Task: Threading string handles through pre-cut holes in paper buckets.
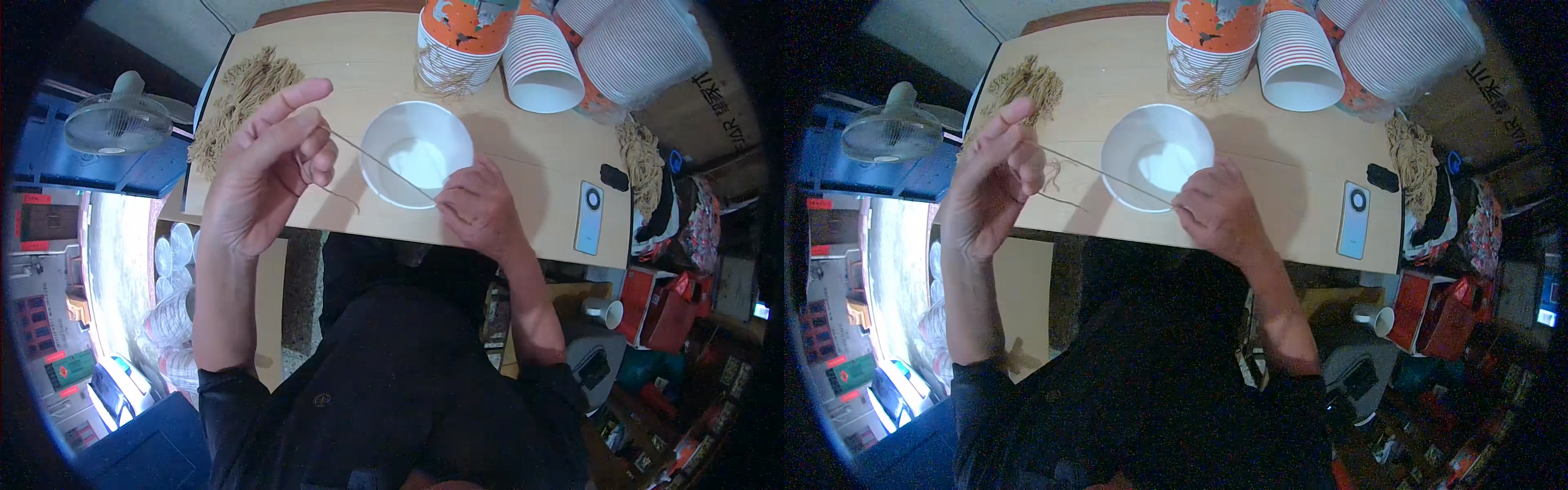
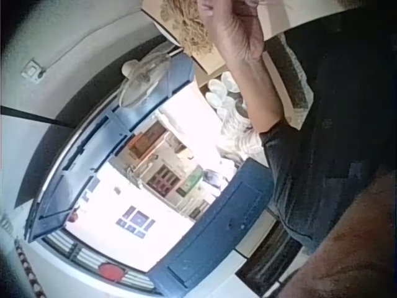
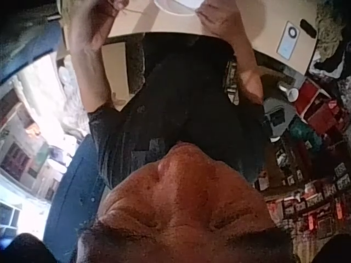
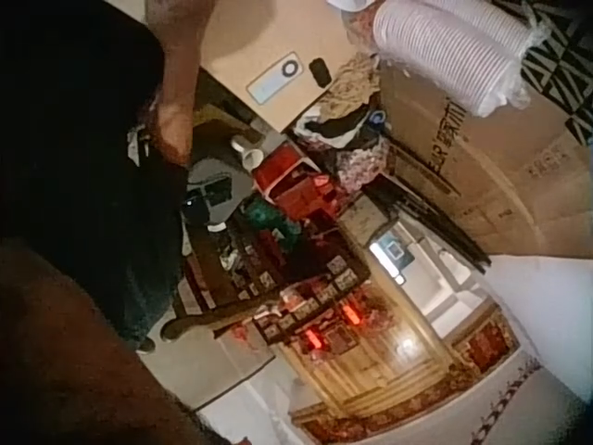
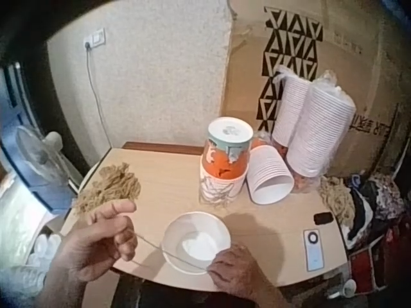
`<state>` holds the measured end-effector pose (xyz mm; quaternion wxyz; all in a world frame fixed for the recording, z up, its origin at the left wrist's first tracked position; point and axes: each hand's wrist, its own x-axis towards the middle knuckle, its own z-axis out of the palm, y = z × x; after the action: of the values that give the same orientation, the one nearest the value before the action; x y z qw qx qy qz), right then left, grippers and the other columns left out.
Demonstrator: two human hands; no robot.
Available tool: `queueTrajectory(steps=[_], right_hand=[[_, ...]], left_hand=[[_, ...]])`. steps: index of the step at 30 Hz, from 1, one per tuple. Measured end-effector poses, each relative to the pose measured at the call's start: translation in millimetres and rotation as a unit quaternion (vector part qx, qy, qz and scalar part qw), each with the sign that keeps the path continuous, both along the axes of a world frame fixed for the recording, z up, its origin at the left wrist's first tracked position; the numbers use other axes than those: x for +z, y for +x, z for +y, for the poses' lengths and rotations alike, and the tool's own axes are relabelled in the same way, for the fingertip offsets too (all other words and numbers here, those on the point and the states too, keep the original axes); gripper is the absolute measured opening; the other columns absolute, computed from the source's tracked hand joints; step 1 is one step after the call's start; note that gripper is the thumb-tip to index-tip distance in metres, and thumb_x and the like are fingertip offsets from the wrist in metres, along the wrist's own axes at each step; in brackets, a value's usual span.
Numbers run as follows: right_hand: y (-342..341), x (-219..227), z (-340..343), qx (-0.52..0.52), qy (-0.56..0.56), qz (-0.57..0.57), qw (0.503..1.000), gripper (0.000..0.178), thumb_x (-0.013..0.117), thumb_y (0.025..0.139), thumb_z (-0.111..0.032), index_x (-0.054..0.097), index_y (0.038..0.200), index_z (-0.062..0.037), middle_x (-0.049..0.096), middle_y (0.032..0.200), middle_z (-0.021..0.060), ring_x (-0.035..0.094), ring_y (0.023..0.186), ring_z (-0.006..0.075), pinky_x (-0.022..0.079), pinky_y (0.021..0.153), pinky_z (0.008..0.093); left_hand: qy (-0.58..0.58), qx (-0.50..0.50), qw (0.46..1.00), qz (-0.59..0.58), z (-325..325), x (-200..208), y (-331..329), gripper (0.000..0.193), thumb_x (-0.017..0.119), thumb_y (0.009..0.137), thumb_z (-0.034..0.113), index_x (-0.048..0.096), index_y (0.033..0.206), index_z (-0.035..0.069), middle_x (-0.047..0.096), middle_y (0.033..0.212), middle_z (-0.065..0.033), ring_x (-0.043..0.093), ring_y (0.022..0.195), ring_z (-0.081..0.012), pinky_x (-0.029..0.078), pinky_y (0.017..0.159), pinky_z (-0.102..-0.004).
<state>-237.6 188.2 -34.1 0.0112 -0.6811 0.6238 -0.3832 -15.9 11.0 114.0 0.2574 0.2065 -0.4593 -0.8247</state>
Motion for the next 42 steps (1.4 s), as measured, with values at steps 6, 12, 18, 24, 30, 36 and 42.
queueTrajectory(steps=[6,12,18,24,30,36,42], right_hand=[[-29,14,14,-0.03,0.043,0.039,0.998,0.009,0.075,0.074,-0.007,0.07,0.081,-0.0094,0.066,0.088,0.0041,0.064,0.091,0.0249,0.046,0.1,0.0467],[-39,18,25,-0.06,0.05,0.049,0.996,0.008,0.073,0.075,-0.007,0.068,0.081,-0.0082,0.066,0.087,0.0046,0.065,0.092,0.0248,0.048,0.101,0.0465],[-42,29,36,-0.092,0.073,0.038,0.992,0.026,0.074,0.073,-0.001,0.071,0.098,-0.0063,0.07,0.1,0.0098,0.066,0.103,0.0296,0.046,0.107,0.0468],[-7,89,55,-0.073,-0.03,-0.114,0.99,0.031,0.075,0.077,-0.004,0.071,0.108,-0.0035,0.071,0.105,0.0132,0.069,0.099,0.0316,0.055,0.09,0.0426],[79,137,36,0.483,-0.041,-0.444,0.753,0.022,0.072,0.09,-0.013,0.073,0.108,0.0003,0.072,0.097,0.0118,0.072,0.079,0.0235,0.06,0.064,0.0342],[72,131,35,0.496,-0.029,-0.462,0.735,0.014,0.075,0.089,-0.014,0.074,0.099,-0.0042,0.072,0.091,0.0087,0.07,0.074,0.0205,0.059,0.063,0.0327],[86,79,-13,-0.017,-0.095,-0.326,0.94,0.013,0.078,0.082,-0.002,0.07,0.091,-0.0052,0.068,0.082,0.0056,0.066,0.072,0.0148,0.053,0.066,0.028]], left_hand=[[-0.051,-0.052,0.997,0.021,-7,2,18,0.028,0.06,0.102,0.014,0.062,0.126,-0.001,0.064,0.085,-0.0059,0.065,0.073,-0.0119,0.053,0.061,-0.0235],[-0.085,-0.079,0.991,0.065,-12,17,28,0.025,0.057,0.103,0.011,0.064,0.123,-0.002,0.064,0.083,-0.0088,0.064,0.069,-0.0134,0.053,0.059,-0.0239],[-0.063,-0.168,0.971,0.157,3,17,26,0.025,0.055,0.101,0.004,0.062,0.122,-0.008,0.07,0.084,-0.0172,0.071,0.069,-0.0201,0.06,0.062,-0.0274],[-0.007,-0.125,0.992,0.022,21,3,1,0.029,0.059,0.101,0.01,0.061,0.126,-0.003,0.068,0.085,-0.0116,0.068,0.068,-0.0168,0.055,0.058,-0.0258],[0.165,-0.011,0.981,0.102,15,-28,-4,0.029,0.058,0.102,0.009,0.06,0.129,-0.003,0.072,0.105,-0.0124,0.073,0.09,-0.0179,0.063,0.082,-0.0285],[0.225,-0.008,0.962,0.157,15,-32,-12,0.029,0.057,0.102,0.008,0.058,0.129,-0.002,0.071,0.107,-0.0117,0.073,0.094,-0.0179,0.063,0.084,-0.0288],[0.216,0.045,0.956,0.195,23,-42,-15,0.031,0.058,0.103,0.009,0.056,0.131,-0.001,0.07,0.107,-0.0107,0.071,0.096,-0.0171,0.061,0.087,-0.0298]])
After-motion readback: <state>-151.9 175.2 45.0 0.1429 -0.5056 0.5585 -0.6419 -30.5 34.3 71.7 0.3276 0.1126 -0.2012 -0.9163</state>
